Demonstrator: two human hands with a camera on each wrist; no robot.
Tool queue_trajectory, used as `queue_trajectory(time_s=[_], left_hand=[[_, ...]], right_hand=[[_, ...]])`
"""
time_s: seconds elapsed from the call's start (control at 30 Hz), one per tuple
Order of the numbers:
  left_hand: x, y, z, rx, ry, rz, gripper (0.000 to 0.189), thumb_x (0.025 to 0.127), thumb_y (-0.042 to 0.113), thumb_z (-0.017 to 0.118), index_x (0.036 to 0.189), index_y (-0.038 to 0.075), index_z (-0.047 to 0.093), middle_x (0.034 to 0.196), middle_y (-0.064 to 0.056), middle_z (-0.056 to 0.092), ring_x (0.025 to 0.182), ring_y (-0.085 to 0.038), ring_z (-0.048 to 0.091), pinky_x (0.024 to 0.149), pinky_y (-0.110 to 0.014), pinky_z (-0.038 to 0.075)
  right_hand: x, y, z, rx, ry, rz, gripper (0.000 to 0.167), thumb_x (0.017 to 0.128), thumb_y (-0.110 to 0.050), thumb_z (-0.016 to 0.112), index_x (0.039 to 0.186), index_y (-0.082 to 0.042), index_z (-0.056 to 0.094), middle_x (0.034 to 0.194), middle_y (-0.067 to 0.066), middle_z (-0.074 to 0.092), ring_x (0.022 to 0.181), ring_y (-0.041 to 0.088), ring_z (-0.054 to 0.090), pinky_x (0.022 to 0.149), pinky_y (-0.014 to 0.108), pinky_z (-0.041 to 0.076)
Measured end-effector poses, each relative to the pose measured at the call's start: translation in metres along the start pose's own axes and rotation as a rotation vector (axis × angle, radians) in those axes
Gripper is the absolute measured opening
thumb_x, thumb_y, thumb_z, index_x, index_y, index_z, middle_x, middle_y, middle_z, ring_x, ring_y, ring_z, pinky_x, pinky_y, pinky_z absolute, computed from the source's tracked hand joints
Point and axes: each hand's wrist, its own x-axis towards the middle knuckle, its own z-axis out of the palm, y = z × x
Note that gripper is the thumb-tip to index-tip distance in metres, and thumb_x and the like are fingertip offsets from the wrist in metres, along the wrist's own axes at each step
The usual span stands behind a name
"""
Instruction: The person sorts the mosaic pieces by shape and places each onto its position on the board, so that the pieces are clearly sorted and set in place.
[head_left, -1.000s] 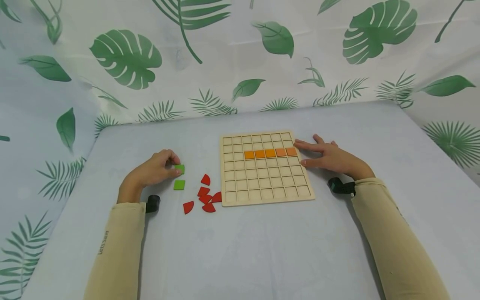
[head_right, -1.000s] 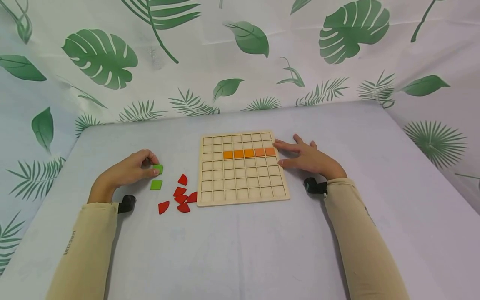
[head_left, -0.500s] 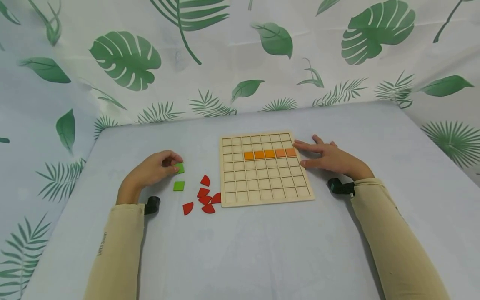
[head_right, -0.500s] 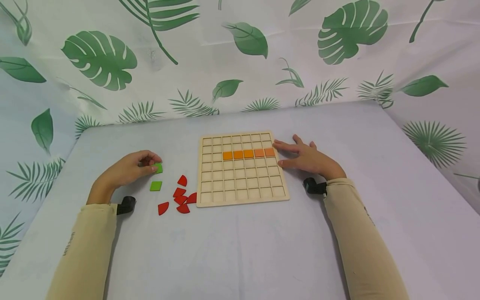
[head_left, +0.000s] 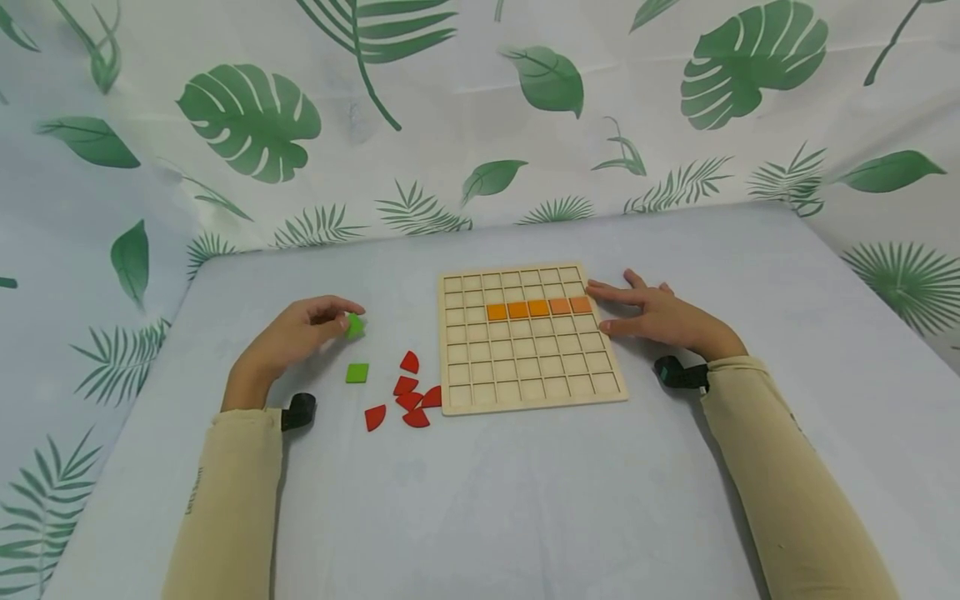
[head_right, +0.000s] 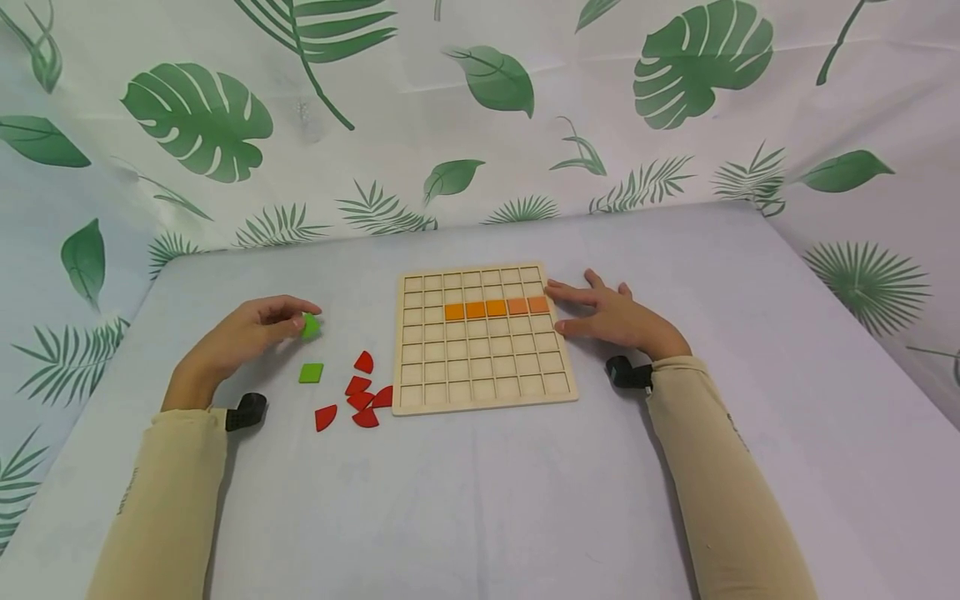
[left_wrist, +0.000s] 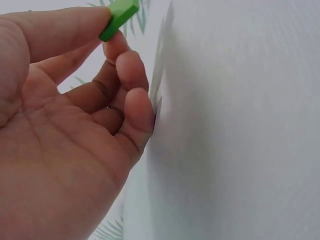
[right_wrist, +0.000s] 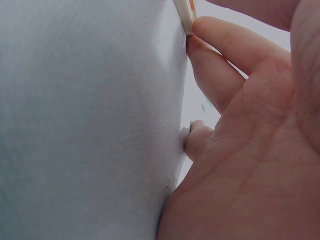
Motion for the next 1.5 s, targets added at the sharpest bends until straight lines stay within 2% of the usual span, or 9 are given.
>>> queue_trajectory(time_s=[0.17,0.3,0.57,0.73,0.9,1.13,1.4,1.5], left_hand=[[0.001,0.005,0.001,-0.061,0.027,-0.035,0.037,0.111,0.025,0.060,0.145,0.012,0.064,0.134,-0.014,0.060,0.114,-0.033,0.053,0.093,-0.044,0.043],[0.002,0.007,0.003,-0.108,0.055,-0.025,0.038,0.110,0.026,0.062,0.145,0.010,0.063,0.131,-0.015,0.061,0.109,-0.032,0.055,0.089,-0.042,0.043],[0.004,0.012,0.004,-0.187,0.106,0.002,0.040,0.109,0.027,0.064,0.143,0.006,0.065,0.130,-0.012,0.065,0.112,-0.030,0.057,0.096,-0.039,0.047],[0.006,0.021,0.005,-0.237,0.118,0.006,0.043,0.109,0.031,0.064,0.144,0.007,0.065,0.129,-0.011,0.065,0.113,-0.032,0.058,0.100,-0.042,0.047],[0.010,0.032,0.006,-0.292,0.147,0.043,0.043,0.109,0.031,0.064,0.143,0.005,0.065,0.123,-0.010,0.066,0.114,-0.035,0.058,0.103,-0.044,0.047],[0.022,0.053,0.016,-0.494,0.201,0.125,0.036,0.107,0.020,0.068,0.136,-0.001,0.067,0.116,-0.003,0.070,0.105,-0.024,0.062,0.094,-0.033,0.052],[0.029,0.058,0.031,-0.485,0.195,0.115,0.036,0.108,0.019,0.066,0.138,-0.002,0.067,0.117,-0.005,0.069,0.102,-0.023,0.062,0.100,-0.041,0.050],[0.034,0.059,0.037,-0.499,0.193,0.124,0.035,0.108,0.017,0.066,0.137,-0.003,0.067,0.114,-0.004,0.070,0.100,-0.022,0.063,0.097,-0.038,0.051]], right_hand=[[-0.001,0.001,0.000,-0.005,0.002,0.000,0.076,0.103,-0.039,0.073,0.166,-0.011,0.040,0.176,0.011,0.021,0.161,0.045,-0.011,0.118,0.071,-0.017],[-0.001,0.001,0.000,-0.004,0.003,0.003,0.076,0.103,-0.039,0.073,0.166,-0.012,0.040,0.176,0.012,0.021,0.161,0.045,-0.011,0.118,0.071,-0.017],[-0.001,-0.002,0.001,0.026,-0.003,0.019,0.077,0.103,-0.040,0.073,0.166,-0.013,0.039,0.177,0.012,0.018,0.161,0.043,-0.014,0.117,0.070,-0.020],[-0.002,-0.002,0.003,0.027,-0.006,0.029,0.076,0.103,-0.039,0.072,0.166,-0.013,0.039,0.177,0.011,0.017,0.161,0.042,-0.015,0.117,0.070,-0.020],[-0.002,-0.003,0.002,0.021,-0.005,0.027,0.076,0.103,-0.040,0.072,0.166,-0.013,0.039,0.177,0.011,0.017,0.161,0.043,-0.015,0.117,0.070,-0.020],[0.000,-0.001,0.003,0.041,-0.007,0.028,0.076,0.103,-0.040,0.072,0.167,-0.015,0.039,0.177,0.010,0.017,0.161,0.041,-0.016,0.117,0.070,-0.021],[-0.001,0.000,0.003,0.036,-0.002,0.039,0.077,0.103,-0.041,0.072,0.167,-0.017,0.038,0.177,0.013,0.015,0.160,0.044,-0.016,0.117,0.071,-0.020],[-0.001,-0.001,0.001,0.048,-0.003,0.049,0.077,0.102,-0.042,0.072,0.168,-0.018,0.038,0.178,0.014,0.013,0.160,0.045,-0.018,0.116,0.071,-0.021]])
